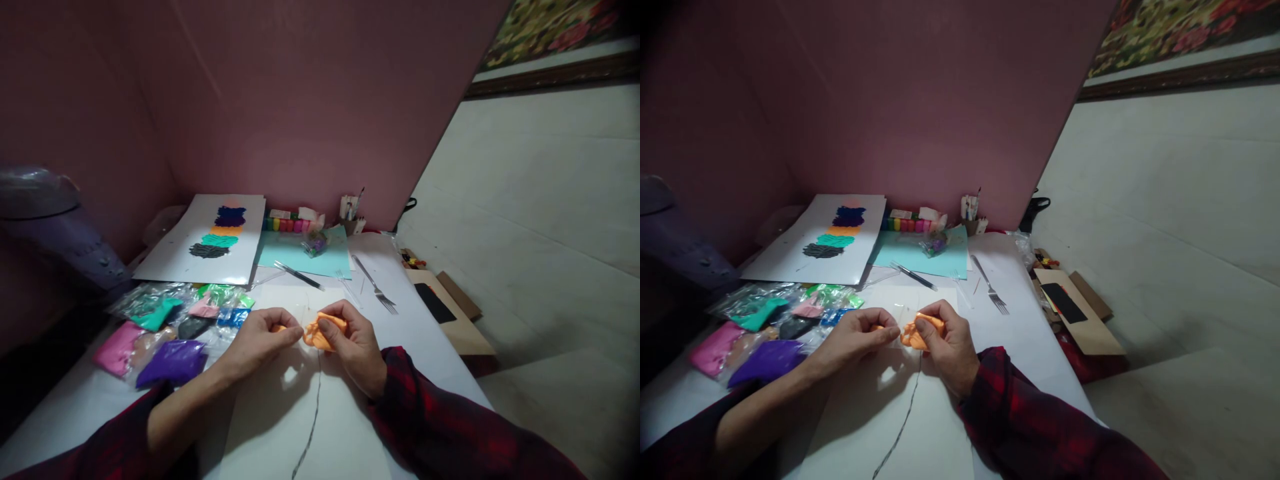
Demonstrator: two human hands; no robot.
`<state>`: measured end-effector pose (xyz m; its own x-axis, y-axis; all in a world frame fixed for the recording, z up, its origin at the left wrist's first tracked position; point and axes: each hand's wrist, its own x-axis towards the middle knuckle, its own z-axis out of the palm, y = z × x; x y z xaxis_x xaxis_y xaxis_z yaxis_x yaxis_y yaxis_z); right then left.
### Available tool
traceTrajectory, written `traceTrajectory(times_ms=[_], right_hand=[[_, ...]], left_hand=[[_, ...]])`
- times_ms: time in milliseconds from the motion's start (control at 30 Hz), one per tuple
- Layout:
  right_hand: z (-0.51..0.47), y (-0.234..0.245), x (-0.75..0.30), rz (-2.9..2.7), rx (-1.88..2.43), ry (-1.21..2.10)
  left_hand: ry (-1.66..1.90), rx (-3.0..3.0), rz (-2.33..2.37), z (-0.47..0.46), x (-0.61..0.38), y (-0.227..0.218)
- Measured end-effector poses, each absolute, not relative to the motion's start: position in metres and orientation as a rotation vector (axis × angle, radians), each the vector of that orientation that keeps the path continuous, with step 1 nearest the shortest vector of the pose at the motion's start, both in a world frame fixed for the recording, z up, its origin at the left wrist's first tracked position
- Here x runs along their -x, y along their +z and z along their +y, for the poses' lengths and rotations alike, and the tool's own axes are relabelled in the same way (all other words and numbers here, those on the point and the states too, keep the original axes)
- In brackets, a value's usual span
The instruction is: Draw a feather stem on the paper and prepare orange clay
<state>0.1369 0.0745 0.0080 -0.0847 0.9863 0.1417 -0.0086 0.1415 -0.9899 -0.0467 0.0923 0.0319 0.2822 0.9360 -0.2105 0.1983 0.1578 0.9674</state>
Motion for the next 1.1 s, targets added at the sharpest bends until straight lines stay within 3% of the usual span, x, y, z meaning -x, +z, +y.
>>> traceTrajectory(times_ms=[1100], right_hand=[[0.0746,0.0104,-0.1364,-1.327,1.029,1.152]], left_hand=[[0.727,-1.242,1.086,0.0952,0.0499,0.0257]])
